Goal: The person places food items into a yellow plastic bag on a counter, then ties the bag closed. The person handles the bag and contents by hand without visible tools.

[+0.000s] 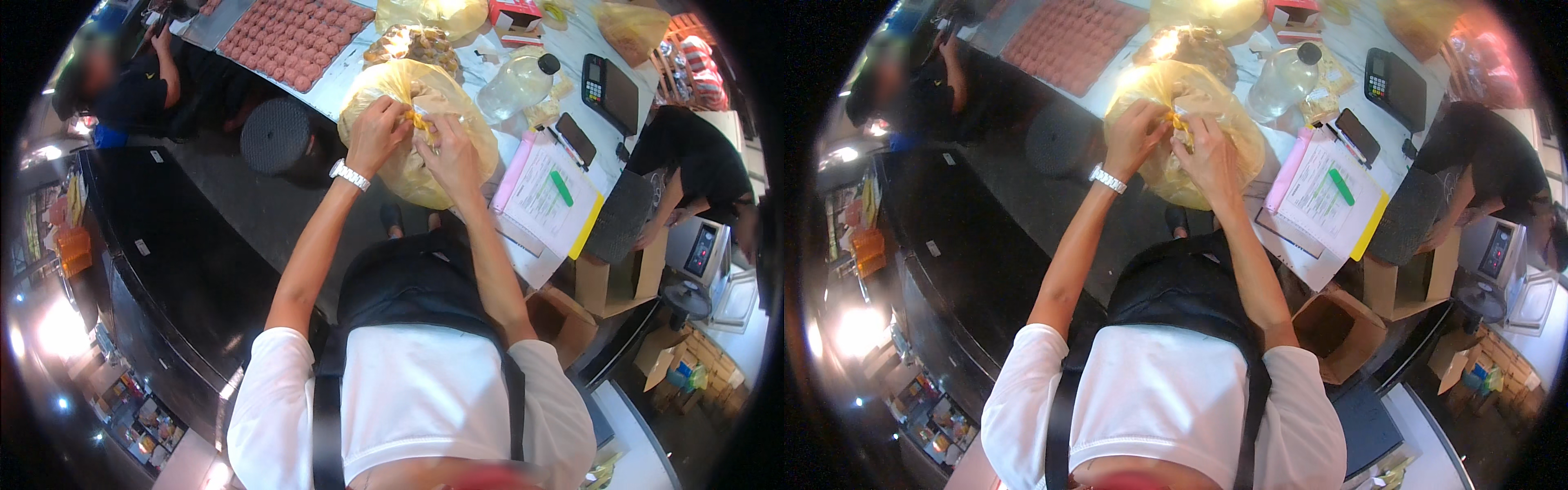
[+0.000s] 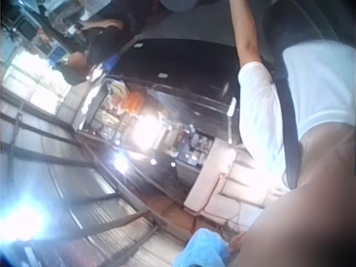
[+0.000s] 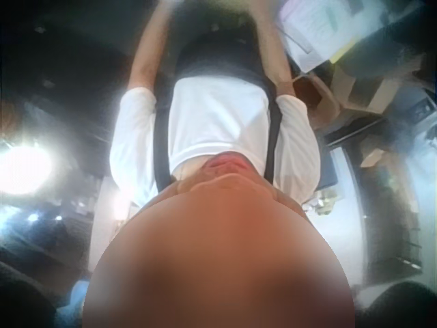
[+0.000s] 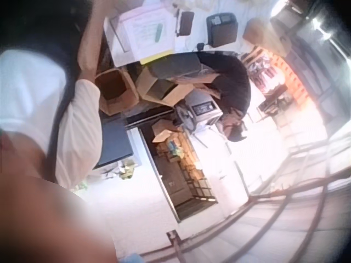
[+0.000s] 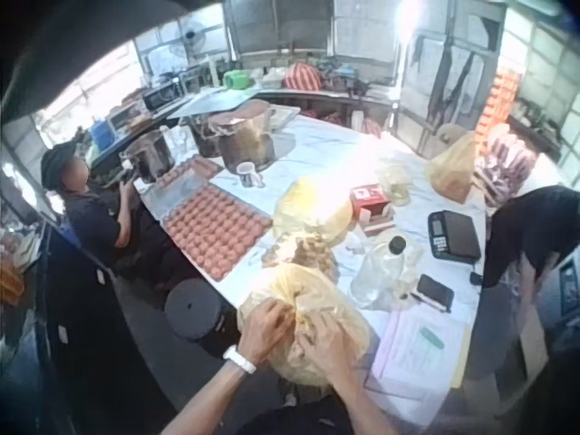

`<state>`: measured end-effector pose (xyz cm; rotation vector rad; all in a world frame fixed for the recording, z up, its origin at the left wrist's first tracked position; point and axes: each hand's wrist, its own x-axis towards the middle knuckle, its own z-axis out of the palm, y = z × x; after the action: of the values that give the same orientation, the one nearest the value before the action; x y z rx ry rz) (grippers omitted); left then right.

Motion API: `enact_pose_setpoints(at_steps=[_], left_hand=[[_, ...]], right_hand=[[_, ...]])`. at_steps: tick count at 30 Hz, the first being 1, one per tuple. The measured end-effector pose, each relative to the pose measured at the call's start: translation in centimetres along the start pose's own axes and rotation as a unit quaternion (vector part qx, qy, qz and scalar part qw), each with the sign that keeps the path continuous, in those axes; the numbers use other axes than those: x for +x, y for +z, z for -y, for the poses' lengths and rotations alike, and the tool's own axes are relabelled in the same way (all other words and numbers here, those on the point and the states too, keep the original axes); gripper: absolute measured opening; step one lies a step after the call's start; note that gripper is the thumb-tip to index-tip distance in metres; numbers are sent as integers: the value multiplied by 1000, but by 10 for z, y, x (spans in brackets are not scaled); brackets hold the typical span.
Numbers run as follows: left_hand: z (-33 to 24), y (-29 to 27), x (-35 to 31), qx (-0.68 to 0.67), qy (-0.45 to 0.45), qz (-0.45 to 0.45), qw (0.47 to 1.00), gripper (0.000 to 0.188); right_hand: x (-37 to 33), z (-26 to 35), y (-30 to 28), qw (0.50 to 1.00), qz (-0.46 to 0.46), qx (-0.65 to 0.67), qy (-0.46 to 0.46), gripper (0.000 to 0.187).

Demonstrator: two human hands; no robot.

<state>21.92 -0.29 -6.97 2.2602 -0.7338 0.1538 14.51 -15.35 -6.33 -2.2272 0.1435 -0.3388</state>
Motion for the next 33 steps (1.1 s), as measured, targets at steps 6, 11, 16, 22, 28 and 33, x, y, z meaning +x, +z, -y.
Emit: enact_pose_setpoints(at_steps=[6,11,16,22,28,33], left_hand=[[12,5,3,7,58,0,998,19],[6,3,4,-86,-42,19,995,15],[5,-17,11,-115,-106,66,986,19],[0,-39,28,-226,-252,167,926,8],[-3,-54,42,-355,-342,246,835,7],[-9,-79,76,-410,-244,326,816,8]], right_hand=[[6,4,15,997,-27,-69,-14,25],[6,2,14,996,-14,-80,-24,18],[7,3,9,998,-20,-15,-52,13],[13,9,10,998,-23,38,-50,22],[8,13,11,996,-44,23,-74,20],[14,12,15,1000,-16,-7,-26,16]])
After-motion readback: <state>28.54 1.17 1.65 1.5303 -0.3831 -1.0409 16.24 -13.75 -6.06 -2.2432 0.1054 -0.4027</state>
